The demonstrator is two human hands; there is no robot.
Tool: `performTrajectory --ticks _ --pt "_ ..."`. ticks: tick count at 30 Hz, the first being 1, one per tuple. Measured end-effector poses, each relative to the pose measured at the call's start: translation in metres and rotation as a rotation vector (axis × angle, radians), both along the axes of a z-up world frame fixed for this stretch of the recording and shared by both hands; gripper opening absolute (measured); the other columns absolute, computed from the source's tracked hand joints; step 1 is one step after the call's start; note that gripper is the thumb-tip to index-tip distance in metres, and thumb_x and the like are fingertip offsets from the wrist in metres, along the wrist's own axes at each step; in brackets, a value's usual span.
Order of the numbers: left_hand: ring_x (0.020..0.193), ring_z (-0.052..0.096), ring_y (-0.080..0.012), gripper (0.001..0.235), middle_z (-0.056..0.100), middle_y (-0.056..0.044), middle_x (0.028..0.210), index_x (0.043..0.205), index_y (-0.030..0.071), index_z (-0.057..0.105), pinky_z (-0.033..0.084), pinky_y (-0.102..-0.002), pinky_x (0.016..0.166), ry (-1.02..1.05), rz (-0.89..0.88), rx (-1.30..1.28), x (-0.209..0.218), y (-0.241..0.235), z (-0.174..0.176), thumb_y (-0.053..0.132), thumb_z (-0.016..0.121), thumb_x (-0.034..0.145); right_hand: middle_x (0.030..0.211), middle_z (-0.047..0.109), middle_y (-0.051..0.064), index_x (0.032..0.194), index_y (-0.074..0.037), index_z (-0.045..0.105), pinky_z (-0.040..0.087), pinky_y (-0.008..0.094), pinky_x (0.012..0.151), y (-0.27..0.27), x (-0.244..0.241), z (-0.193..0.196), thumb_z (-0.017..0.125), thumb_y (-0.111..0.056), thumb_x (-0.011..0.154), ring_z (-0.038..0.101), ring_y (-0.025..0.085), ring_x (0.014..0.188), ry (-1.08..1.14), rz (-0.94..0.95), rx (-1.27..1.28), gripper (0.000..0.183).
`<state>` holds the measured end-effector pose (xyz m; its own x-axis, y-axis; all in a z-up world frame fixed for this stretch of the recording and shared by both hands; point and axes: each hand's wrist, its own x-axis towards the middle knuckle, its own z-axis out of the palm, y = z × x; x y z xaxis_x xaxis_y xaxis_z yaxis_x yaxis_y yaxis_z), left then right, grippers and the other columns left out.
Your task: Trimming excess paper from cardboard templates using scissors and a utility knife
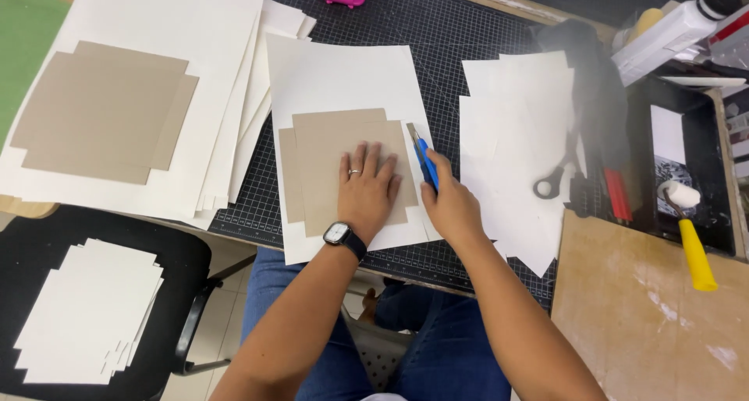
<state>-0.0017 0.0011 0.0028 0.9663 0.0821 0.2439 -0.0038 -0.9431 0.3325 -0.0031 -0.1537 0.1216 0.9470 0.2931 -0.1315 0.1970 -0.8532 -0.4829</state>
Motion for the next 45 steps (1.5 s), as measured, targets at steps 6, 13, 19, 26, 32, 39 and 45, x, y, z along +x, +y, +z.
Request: performTrajectory --ticks 6,13,19,26,32,39,45 --pt "0.154 0.026 -0.0332 0.045 0.042 -0.008 0.159 0.145 0.026 0.052 0.014 -0.058 0.126 0.060 -0.006 -0.034 0.000 -0.001 -0.001 0.045 0.047 0.106 0.126 0.070 0.025 0.155 -0.028 0.029 0.059 0.050 0.083 0.009 0.032 -0.030 0.049 -0.024 0.105 0.074 0.041 0.103 0.006 0.005 -0.109 0.054" --pt "0.154 0.026 -0.0345 0.045 0.041 -0.009 0.159 0.146 0.025 0.053 0.014 -0.057 0.126 0.049 -0.009 -0.043 0.000 -0.001 -0.003 0.045 0.047 0.106 0.127 0.069 0.027 0.153 -0.025 0.030 0.058 0.053 0.087 0.013 0.029 -0.022 0.049 -0.020 0.104 0.072 0.044 0.108 0.038 0.028 -0.109 0.053" --pt "0.153 0.027 -0.0363 0.043 0.042 -0.011 0.158 0.144 0.024 0.054 0.016 -0.057 0.125 0.020 -0.012 -0.038 0.000 -0.002 -0.006 0.042 0.047 0.106 0.121 0.071 0.027 0.149 -0.023 0.033 0.058 0.054 0.085 0.014 0.041 -0.024 0.050 -0.019 0.101 0.072 0.044 0.105 0.046 0.076 -0.118 0.051" --pt "0.154 0.025 -0.0356 0.043 0.041 -0.010 0.158 0.144 0.025 0.053 0.013 -0.058 0.126 0.046 -0.010 -0.032 0.002 -0.004 -0.004 0.043 0.046 0.106 0.107 0.075 0.027 0.149 -0.021 0.034 0.059 0.052 0.076 0.000 0.014 -0.002 0.049 -0.015 0.099 0.075 0.044 0.094 0.114 0.126 -0.183 0.053" --pt "0.154 0.026 -0.0349 0.043 0.041 -0.010 0.158 0.144 0.025 0.054 0.012 -0.058 0.126 0.061 -0.006 -0.017 0.000 -0.004 0.004 0.042 0.047 0.106 0.104 0.074 0.030 0.150 -0.017 0.034 0.061 0.050 0.069 -0.016 -0.038 0.016 0.049 -0.011 0.097 0.077 0.045 0.087 0.191 0.115 -0.181 0.055" --pt "0.153 0.027 -0.0354 0.043 0.042 -0.010 0.158 0.144 0.024 0.054 0.014 -0.058 0.126 0.045 -0.008 -0.024 -0.002 -0.004 -0.002 0.043 0.048 0.105 0.107 0.072 0.035 0.152 -0.017 0.032 0.057 0.051 0.062 -0.034 -0.059 0.012 0.051 -0.018 0.099 0.076 0.050 0.083 0.236 0.081 -0.135 0.056" --pt "0.152 0.030 -0.0368 0.043 0.044 -0.012 0.156 0.143 0.022 0.054 0.017 -0.058 0.125 -0.019 -0.017 -0.024 0.001 -0.002 -0.007 0.041 0.050 0.105 0.106 0.073 0.033 0.155 -0.016 0.037 0.057 0.038 0.055 -0.043 -0.065 0.024 0.052 -0.017 0.103 0.077 0.039 0.074 0.188 -0.073 -0.099 0.055"
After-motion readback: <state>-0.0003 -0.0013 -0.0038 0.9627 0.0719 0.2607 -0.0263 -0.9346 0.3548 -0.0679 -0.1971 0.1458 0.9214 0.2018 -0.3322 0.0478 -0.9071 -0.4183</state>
